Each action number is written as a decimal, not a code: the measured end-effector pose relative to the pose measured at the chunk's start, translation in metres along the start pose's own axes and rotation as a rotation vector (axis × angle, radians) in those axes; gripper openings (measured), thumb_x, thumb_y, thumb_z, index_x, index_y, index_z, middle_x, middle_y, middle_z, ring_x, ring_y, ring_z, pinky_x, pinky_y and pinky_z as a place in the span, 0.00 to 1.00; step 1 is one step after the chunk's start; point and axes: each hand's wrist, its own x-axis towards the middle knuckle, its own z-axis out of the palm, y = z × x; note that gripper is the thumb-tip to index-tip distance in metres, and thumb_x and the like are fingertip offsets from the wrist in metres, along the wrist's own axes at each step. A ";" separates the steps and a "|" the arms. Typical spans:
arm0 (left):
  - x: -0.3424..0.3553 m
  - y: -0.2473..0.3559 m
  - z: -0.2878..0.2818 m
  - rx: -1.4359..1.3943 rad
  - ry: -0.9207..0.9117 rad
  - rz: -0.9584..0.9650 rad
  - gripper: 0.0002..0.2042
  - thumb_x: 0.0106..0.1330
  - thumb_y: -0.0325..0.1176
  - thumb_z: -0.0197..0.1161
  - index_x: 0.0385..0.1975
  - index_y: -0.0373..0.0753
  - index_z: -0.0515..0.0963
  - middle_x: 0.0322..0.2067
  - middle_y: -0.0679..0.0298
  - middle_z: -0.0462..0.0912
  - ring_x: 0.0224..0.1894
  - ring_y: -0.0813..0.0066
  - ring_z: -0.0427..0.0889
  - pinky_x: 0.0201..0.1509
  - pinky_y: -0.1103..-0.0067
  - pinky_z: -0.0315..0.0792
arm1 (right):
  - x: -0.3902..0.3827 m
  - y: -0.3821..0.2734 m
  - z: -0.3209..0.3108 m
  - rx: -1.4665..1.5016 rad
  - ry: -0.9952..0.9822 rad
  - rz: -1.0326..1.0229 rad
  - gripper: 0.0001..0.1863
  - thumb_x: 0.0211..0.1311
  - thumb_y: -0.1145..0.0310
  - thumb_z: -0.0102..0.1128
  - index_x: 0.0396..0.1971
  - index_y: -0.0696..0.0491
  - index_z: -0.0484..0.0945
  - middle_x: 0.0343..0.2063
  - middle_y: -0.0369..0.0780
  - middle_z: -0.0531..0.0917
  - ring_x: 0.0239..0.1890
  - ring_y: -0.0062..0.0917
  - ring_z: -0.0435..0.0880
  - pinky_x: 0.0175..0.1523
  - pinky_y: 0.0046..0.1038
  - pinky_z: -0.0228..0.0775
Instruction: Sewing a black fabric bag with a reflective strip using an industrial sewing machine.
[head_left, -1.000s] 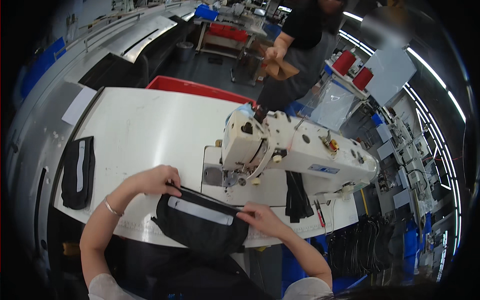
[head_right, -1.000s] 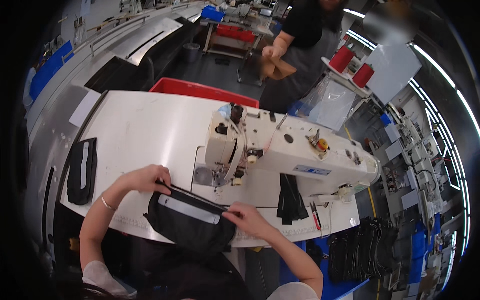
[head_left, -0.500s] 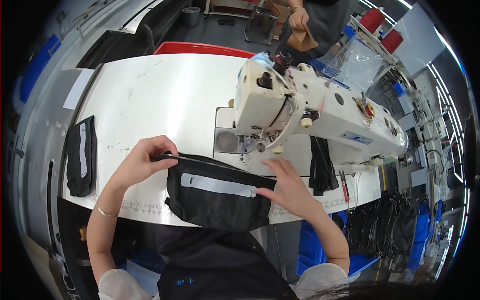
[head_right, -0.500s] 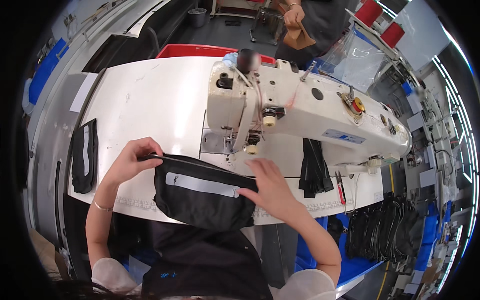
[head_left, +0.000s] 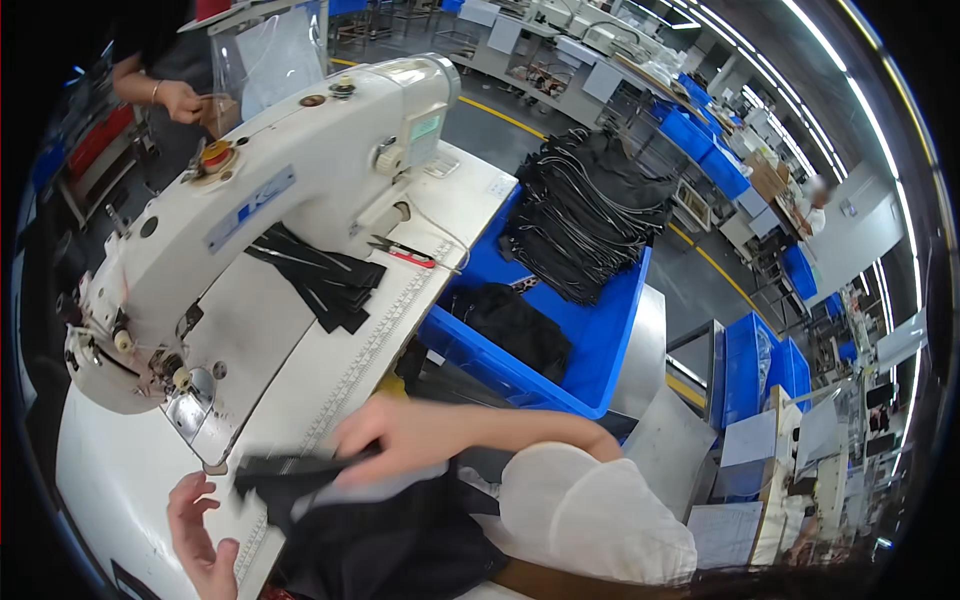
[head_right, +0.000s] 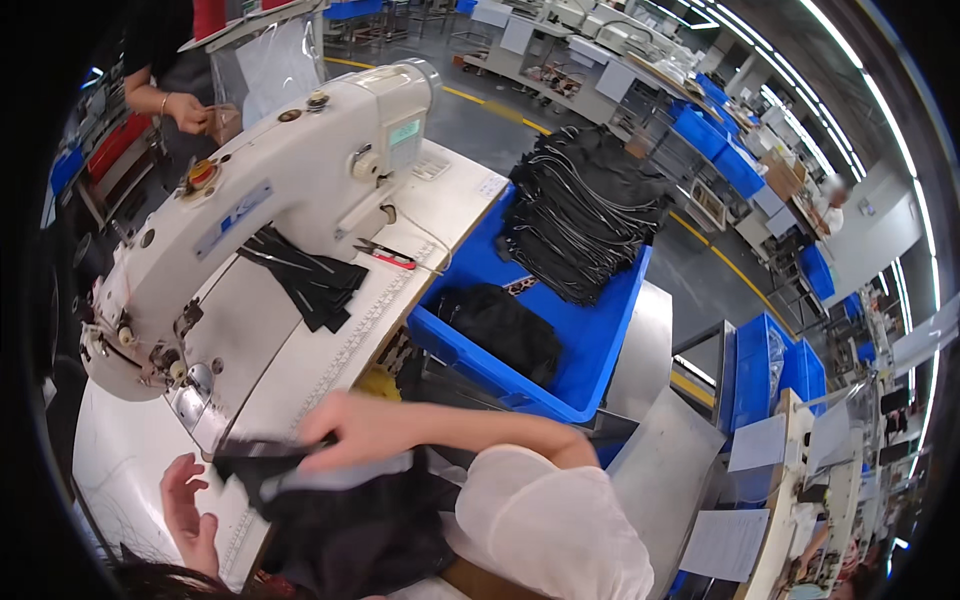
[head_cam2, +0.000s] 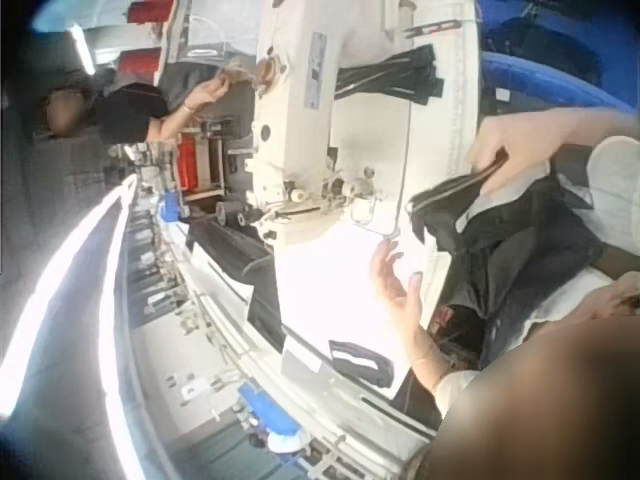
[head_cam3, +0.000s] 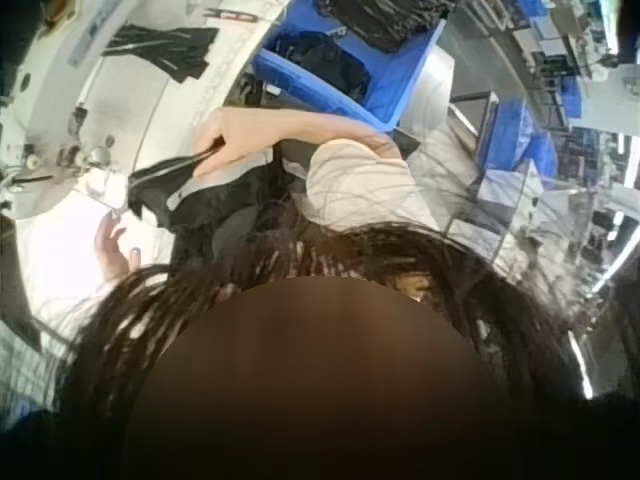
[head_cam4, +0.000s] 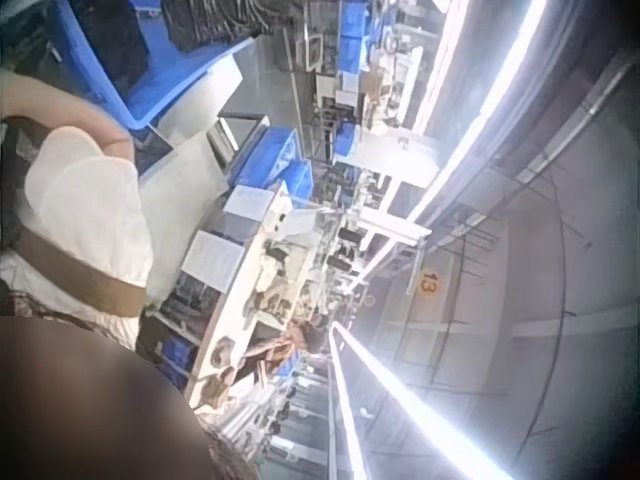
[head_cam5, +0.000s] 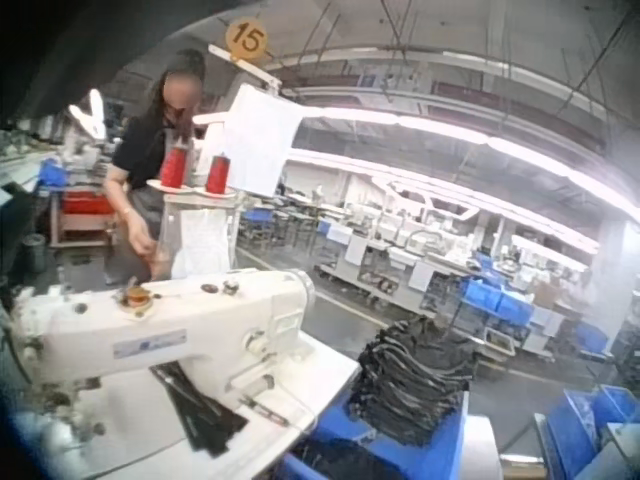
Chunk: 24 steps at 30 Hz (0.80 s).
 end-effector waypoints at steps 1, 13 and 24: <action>0.003 -0.007 0.010 0.039 -0.035 -0.014 0.34 0.55 0.47 0.64 0.57 0.32 0.64 0.52 0.58 0.71 0.51 0.70 0.71 0.52 0.76 0.63 | -0.032 -0.005 -0.024 -0.065 0.134 0.169 0.13 0.56 0.67 0.60 0.23 0.61 0.71 0.19 0.40 0.69 0.23 0.17 0.66 0.28 0.26 0.62; 0.012 -0.042 0.073 0.103 -0.076 -0.157 0.17 0.57 0.23 0.58 0.48 0.34 0.70 0.51 0.59 0.70 0.48 0.71 0.71 0.49 0.80 0.64 | -0.206 0.128 -0.091 -0.984 0.292 0.481 0.22 0.56 0.75 0.50 0.54 0.54 0.68 0.22 0.42 0.77 0.26 0.35 0.80 0.31 0.34 0.73; 0.019 0.014 0.111 -0.123 -0.209 -0.111 0.11 0.68 0.32 0.52 0.34 0.29 0.77 0.34 0.53 0.79 0.33 0.70 0.78 0.40 0.77 0.72 | -0.232 0.255 -0.077 -1.324 0.085 0.767 0.25 0.53 0.50 0.55 0.52 0.42 0.76 0.68 0.53 0.39 0.68 0.60 0.33 0.60 0.71 0.28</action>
